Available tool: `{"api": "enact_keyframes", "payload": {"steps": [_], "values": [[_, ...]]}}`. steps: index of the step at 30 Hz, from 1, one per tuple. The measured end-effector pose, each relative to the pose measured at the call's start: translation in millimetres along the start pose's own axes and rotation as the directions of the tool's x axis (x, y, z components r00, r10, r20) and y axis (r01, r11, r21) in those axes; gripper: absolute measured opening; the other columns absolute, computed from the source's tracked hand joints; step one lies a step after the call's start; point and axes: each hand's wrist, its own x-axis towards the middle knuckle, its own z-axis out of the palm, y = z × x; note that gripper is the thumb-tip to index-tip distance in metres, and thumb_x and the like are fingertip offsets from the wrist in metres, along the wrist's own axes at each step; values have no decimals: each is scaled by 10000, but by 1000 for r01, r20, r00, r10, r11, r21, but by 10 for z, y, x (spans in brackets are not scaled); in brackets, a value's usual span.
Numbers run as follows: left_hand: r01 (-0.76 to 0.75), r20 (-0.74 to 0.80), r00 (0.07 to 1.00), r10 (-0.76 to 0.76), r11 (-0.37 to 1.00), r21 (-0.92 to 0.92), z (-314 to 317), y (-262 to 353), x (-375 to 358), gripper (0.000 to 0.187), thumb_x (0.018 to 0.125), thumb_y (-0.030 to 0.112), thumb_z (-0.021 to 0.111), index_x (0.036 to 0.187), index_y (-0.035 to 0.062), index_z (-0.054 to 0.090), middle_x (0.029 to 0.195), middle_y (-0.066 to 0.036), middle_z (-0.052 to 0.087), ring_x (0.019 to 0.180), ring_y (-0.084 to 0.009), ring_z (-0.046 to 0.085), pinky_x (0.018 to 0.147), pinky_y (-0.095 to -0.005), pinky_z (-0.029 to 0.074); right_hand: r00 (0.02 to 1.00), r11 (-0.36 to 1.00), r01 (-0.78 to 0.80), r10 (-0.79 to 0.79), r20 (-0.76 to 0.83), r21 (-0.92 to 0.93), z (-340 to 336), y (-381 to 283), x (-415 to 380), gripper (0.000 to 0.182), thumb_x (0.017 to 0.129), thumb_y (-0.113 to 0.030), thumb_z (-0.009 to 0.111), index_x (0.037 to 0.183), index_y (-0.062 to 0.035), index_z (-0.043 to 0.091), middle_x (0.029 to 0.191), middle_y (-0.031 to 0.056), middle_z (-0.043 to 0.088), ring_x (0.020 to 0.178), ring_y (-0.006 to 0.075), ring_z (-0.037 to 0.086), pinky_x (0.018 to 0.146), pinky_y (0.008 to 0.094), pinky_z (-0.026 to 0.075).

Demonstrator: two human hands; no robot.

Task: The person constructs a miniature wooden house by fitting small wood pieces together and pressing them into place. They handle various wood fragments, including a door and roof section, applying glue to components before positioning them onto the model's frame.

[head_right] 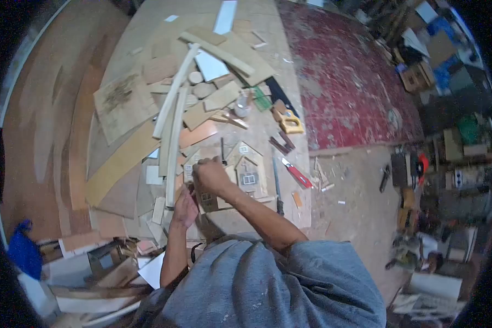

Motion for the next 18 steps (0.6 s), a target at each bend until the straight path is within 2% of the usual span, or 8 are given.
{"api": "enact_keyframes", "payload": {"steps": [1,4,6,9,11,15,16,18], "values": [[-5,3,1000,5,998,-55,41,-53,-58,564,1014,458,437,1429,79,388,1390,-97,507,1288,-243,480,1112,-412,348,997,996,-50,54,59,-69,-19,-73,-62,133,829,-176,619,888,-75,682,882,106,661,925,314,634,875,521,421],[10,-6,1000,-11,993,-122,214,-236,-243,582,1012,479,416,1430,75,390,1403,-107,501,1305,-262,470,1117,-433,341,987,992,-119,124,105,-52,-66,-122,-373,180,844,-203,630,952,-71,689,897,114,656,939,310,630,873,537,416],[57,31,998,-51,972,-229,-6,-461,-321,629,1001,522,407,1418,52,406,1398,-134,510,1276,-293,504,1083,-462,386,977,987,-96,118,-175,127,-154,-132,-709,205,835,-193,661,987,-59,691,872,129,648,905,320,635,865,503,429],[203,115,977,-179,948,-244,-67,-612,-389,653,977,516,482,1416,40,393,1366,-134,532,1254,-291,520,1067,-464,403,925,948,-212,273,-264,238,-262,104,-1383,202,829,-149,676,986,-23,691,888,153,664,889,338,649,843,460,469],[219,71,976,-208,952,-214,91,-613,-444,655,977,522,477,1399,26,409,1326,-145,561,1208,-299,558,1038,-457,436,847,780,-356,502,-176,515,-189,446,-1955,201,832,-103,668,998,8,688,934,181,679,892,349,661,814,404,507],[205,40,979,-202,974,-98,186,-632,-417,642,975,526,478,1374,25,439,1300,-141,581,1200,-285,569,1032,-447,448,537,613,-715,790,-297,336,153,1333,-3024,252,840,-149,681,1040,4,686,959,219,668,913,351,659,789,413,520],[184,45,983,-180,978,-95,194,-648,-395,635,978,521,476,1373,25,442,1304,-142,579,1202,-283,569,1030,-447,451,545,619,-709,785,-294,339,128,1427,-3103,252,840,-149,681,1040,4,686,959,219,668,913,351,659,789,413,520],[143,50,989,-138,985,-93,338,-692,-396,607,986,491,479,1376,28,442,1312,-147,574,1227,-287,553,1049,-446,435,525,671,-709,707,-474,217,92,1633,-3214,267,825,-143,672,1041,9,633,849,223,623,795,424,629,724,486,507]]}}
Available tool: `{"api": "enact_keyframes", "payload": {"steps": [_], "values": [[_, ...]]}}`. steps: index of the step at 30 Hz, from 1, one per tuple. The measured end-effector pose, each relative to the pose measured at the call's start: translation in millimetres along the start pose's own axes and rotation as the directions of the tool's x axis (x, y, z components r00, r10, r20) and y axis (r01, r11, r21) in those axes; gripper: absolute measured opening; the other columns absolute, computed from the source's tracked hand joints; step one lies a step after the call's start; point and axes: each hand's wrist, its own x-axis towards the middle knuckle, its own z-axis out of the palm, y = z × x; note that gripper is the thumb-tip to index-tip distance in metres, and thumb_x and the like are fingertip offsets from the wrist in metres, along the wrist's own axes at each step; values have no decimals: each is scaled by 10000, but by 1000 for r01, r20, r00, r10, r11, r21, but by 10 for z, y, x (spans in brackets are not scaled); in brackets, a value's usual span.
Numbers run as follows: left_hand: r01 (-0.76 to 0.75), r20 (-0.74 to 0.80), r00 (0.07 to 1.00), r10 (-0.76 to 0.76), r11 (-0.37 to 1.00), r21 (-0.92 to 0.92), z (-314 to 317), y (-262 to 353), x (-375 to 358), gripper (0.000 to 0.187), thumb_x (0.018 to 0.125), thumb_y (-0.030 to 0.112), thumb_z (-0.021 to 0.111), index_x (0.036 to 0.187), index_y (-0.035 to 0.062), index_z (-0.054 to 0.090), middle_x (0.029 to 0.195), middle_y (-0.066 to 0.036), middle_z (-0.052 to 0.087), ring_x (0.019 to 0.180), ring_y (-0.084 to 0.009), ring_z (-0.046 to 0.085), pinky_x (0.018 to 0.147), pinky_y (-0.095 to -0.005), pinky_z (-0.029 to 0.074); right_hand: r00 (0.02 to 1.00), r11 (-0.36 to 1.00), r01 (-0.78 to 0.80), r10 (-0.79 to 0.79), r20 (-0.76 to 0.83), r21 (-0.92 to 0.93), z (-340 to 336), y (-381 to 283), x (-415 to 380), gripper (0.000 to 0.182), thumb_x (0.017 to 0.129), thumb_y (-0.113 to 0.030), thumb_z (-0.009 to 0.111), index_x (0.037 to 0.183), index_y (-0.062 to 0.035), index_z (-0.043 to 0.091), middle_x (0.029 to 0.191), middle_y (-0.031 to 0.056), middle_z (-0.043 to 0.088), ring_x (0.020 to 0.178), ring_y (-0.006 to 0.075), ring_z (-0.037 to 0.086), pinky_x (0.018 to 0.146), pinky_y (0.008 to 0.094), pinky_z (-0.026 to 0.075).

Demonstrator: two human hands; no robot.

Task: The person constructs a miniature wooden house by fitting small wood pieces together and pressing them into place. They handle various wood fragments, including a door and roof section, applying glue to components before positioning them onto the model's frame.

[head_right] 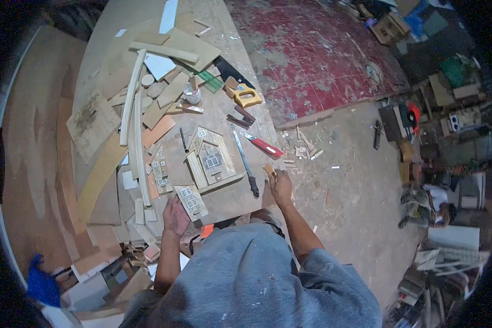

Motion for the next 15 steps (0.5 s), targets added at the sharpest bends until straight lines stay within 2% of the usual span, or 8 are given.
{"api": "enact_keyframes", "payload": {"steps": [4,6,7,8,10,11,13,15], "values": [[-44,-131,990,43,999,-3,68,-279,88,616,971,470,520,1387,22,435,1334,-149,561,1266,-293,516,1094,-444,384,983,990,135,-130,130,-28,181,212,161,237,838,-140,661,1027,-2,620,798,214,599,794,437,614,716,506,494],[-114,-191,975,113,993,3,251,-400,102,620,967,468,532,1386,20,436,1332,-147,562,1260,-288,519,1094,-443,383,969,995,-26,49,241,-101,152,203,267,204,834,-137,678,972,-1,617,796,185,625,751,365,638,682,456,504],[-126,-207,970,124,992,2,339,-456,120,624,963,465,544,1385,18,437,1329,-145,563,1253,-282,523,1093,-442,383,963,997,5,17,269,-81,191,250,308,204,834,-137,678,972,-1,617,796,185,625,751,365,638,682,456,504],[-157,-228,962,154,988,2,416,-492,121,624,963,465,544,1385,18,437,1329,-145,563,1253,-282,523,1093,-442,383,947,977,-73,4,321,202,222,304,351,186,834,-129,686,962,-9,625,784,146,634,715,302,632,653,418,501],[-154,-246,958,149,988,-2,589,-559,81,606,962,451,557,1376,23,445,1309,-139,574,1221,-272,546,1070,-439,411,868,690,-346,-23,496,636,18,-35,391,147,864,-138,695,945,-27,645,753,36,632,638,120,565,574,288,461],[-172,-255,953,166,985,-2,643,-592,80,606,962,451,557,1376,23,445,1309,-139,574,1221,-272,546,1070,-439,411,862,690,-342,-40,505,638,-206,-386,404,147,864,-138,695,945,-27,645,753,36,632,638,121,565,574,288,461],[-199,-222,955,197,980,13,730,-662,82,552,970,438,554,1333,30,474,1272,-131,592,1177,-265,581,1022,-435,459,675,607,-496,-180,716,621,-533,-898,394,146,893,-154,689,958,-29,651,739,-1,615,616,84,534,555,241,434],[-210,-226,953,202,978,-12,771,-724,103,490,979,392,555,1299,29,481,1242,-121,605,1138,-251,608,983,-427,495,600,655,-469,-257,758,593,-571,-1138,351,145,901,-142,686,959,-15,648,733,-2,617,612,62,513,544,217,408]]}}
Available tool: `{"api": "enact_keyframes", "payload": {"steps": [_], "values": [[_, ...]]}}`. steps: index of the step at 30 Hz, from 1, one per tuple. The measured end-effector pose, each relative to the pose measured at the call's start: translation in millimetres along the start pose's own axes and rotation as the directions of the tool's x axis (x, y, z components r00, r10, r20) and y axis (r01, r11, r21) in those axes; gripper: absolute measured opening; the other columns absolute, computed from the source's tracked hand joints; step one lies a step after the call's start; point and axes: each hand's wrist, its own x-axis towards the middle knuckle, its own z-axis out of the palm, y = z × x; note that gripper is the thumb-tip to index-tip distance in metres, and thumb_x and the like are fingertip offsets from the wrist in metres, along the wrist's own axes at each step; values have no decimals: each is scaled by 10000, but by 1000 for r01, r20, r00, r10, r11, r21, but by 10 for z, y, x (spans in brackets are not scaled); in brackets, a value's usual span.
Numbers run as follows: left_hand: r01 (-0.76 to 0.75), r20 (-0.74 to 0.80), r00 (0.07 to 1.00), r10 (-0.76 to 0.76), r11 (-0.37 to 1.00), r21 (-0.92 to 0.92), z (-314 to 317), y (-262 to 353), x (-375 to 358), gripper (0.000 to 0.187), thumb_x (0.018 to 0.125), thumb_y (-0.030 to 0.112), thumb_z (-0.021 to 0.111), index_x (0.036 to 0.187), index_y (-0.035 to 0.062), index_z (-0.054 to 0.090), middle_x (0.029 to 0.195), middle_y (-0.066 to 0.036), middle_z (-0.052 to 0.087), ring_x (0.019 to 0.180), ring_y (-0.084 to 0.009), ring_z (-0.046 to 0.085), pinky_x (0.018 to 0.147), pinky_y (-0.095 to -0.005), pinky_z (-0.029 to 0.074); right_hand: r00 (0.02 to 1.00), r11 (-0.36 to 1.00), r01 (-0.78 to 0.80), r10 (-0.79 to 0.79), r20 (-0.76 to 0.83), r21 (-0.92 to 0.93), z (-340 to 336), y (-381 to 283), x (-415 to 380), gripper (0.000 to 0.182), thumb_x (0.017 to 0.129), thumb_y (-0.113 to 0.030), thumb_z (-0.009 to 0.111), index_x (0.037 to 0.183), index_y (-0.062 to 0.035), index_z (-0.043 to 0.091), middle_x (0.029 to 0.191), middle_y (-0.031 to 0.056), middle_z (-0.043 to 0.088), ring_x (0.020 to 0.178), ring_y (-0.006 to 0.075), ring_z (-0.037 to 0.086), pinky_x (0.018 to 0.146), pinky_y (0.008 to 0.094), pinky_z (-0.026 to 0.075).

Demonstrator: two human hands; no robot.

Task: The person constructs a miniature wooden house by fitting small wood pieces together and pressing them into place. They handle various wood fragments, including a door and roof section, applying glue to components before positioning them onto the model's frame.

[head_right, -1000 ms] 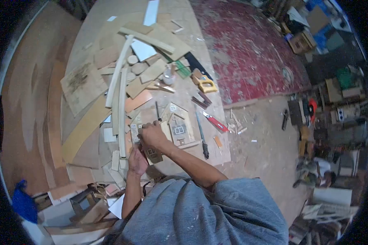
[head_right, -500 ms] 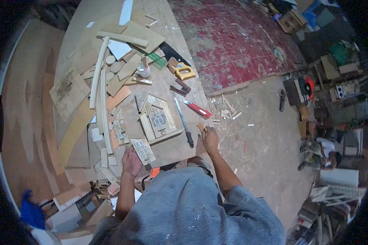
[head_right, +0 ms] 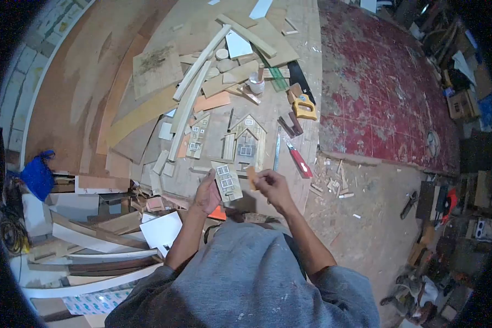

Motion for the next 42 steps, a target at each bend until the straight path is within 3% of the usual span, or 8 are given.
{"api": "enact_keyframes", "payload": {"steps": [3,9,24,28,31,42], "values": [[-70,48,996,69,997,21,170,-51,-70,411,1003,286,528,1317,33,452,1223,-108,610,1128,-226,616,979,-409,510,999,1000,13,-13,47,0,158,-144,62,127,895,-119,691,949,-14,645,728,-3,618,605,54,498,536,218,390],[-135,18,991,135,991,8,241,-75,-107,343,1031,222,481,1326,49,458,1232,-93,606,1128,-209,615,976,-398,514,997,999,13,-16,81,38,216,-289,60,148,893,-122,697,950,0,633,724,4,614,578,46,471,507,214,356],[-200,110,976,188,973,115,179,139,-137,339,1046,255,436,1301,31,449,1176,-99,615,1067,-200,635,935,-394,533,994,994,88,-92,65,61,515,-408,118,148,897,-126,698,920,0,625,706,18,599,538,55,454,479,221,336],[-179,98,981,169,978,108,118,165,-168,340,1048,263,434,1297,33,456,1171,-97,618,1063,-199,637,930,-392,539,995,995,81,-85,55,65,585,-407,98,140,895,-126,699,915,-3,633,708,20,604,537,56,455,477,224,339],[-121,109,988,113,990,76,32,166,-179,341,1039,255,472,1318,59,486,1208,-48,609,1125,-147,594,987,-339,482,997,997,66,-68,43,44,630,-358,91,134,897,-123,695,920,-6,634,713,22,609,537,58,457,477,225,340],[17,80,997,-17,1000,3,-282,311,-232,331,1035,298,477,1255,55,524,1184,-81,632,1086,-196,627,944,-398,520,999,980,49,-51,4,195,628,-117,-38,137,912,-136,684,903,-19,613,687,11,579,529,69,468,464,232,341]]}}
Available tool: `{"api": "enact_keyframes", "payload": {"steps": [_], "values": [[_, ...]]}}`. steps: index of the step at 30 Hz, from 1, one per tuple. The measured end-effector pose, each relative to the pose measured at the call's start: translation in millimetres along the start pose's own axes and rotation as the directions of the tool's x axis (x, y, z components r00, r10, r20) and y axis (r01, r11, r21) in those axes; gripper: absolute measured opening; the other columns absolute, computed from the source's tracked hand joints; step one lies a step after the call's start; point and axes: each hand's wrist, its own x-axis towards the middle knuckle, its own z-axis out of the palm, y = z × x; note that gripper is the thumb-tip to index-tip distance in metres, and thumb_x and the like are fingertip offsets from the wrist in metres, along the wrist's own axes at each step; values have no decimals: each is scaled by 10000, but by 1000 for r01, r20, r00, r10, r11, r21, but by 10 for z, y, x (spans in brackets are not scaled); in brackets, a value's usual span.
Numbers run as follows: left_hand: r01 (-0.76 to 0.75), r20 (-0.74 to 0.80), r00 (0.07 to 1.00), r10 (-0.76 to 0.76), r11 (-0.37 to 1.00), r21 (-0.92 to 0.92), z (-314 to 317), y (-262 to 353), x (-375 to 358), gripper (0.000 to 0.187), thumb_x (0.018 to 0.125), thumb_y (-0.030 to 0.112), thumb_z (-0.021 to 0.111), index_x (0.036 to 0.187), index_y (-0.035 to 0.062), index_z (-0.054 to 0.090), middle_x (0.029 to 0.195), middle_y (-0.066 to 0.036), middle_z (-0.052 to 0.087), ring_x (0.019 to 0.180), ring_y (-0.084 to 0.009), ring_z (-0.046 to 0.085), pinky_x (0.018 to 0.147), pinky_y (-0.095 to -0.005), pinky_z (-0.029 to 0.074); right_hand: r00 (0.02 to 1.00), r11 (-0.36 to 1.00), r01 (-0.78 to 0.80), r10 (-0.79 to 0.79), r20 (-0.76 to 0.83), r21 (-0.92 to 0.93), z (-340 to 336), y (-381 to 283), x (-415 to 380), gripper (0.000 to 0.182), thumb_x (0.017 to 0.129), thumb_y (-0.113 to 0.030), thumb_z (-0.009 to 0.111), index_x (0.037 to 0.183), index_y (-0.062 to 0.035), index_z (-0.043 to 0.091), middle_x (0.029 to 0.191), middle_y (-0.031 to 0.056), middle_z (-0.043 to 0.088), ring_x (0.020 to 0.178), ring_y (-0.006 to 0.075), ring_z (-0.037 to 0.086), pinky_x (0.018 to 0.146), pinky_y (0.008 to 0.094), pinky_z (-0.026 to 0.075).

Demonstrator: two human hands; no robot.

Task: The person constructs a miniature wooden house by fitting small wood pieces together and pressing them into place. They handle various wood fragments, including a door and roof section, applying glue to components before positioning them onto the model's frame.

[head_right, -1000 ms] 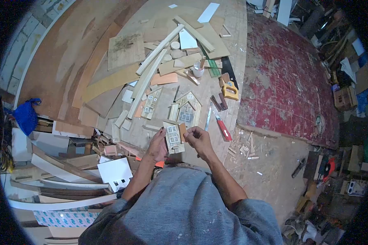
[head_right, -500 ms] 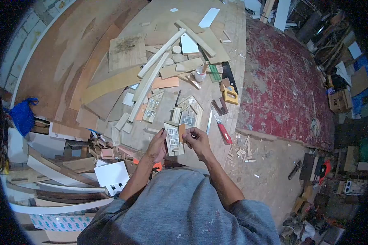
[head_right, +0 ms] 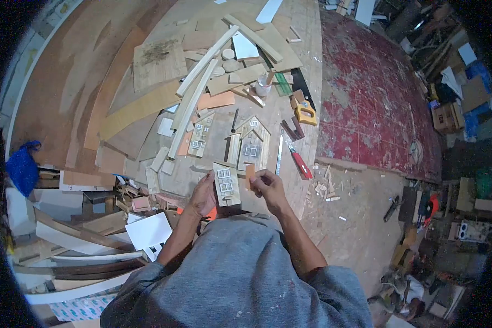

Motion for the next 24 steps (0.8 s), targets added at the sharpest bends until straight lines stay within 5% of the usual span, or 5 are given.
{"api": "enact_keyframes", "payload": {"steps": [6,12,17,20,24], "values": [[-4,-67,998,5,1000,13,-478,207,32,314,1032,269,483,1267,64,516,1184,-79,629,1085,-219,628,941,-405,516,939,989,-91,48,-341,-112,-893,554,-245,104,913,-149,650,889,-61,600,709,3,549,583,89,473,512,247,349],[-41,-177,982,64,991,129,-1001,443,128,380,1031,235,475,1343,23,430,1199,-85,608,1089,-216,621,949,-390,508,726,950,-273,102,-681,-149,-1555,1347,-539,63,868,-117,631,917,-84,609,736,11,615,608,88,517,498,244,375],[-21,-221,974,57,986,163,-1071,714,118,381,1029,240,483,1337,21,438,1195,-78,605,1089,-203,616,954,-365,501,691,950,-248,36,-722,-190,-1636,1533,-442,122,852,-103,640,965,-57,631,756,29,634,605,105,525,508,248,386],[-33,-219,973,72,984,177,-1044,835,75,354,1029,249,487,1308,31,466,1185,-70,608,1080,-192,617,939,-359,507,716,887,-125,-229,-659,-445,-1816,1797,-357,178,839,-109,644,988,-12,637,780,58,641,637,148,564,557,285,443],[-34,-198,978,64,988,152,-1136,893,82,341,1028,268,494,1284,43,488,1164,-57,614,1058,-180,625,922,-353,513,620,563,-313,-488,-614,-765,-1802,1810,-296,211,828,-97,626,988,40,630,826,134,646,735,223,621,674,329,498]]}}
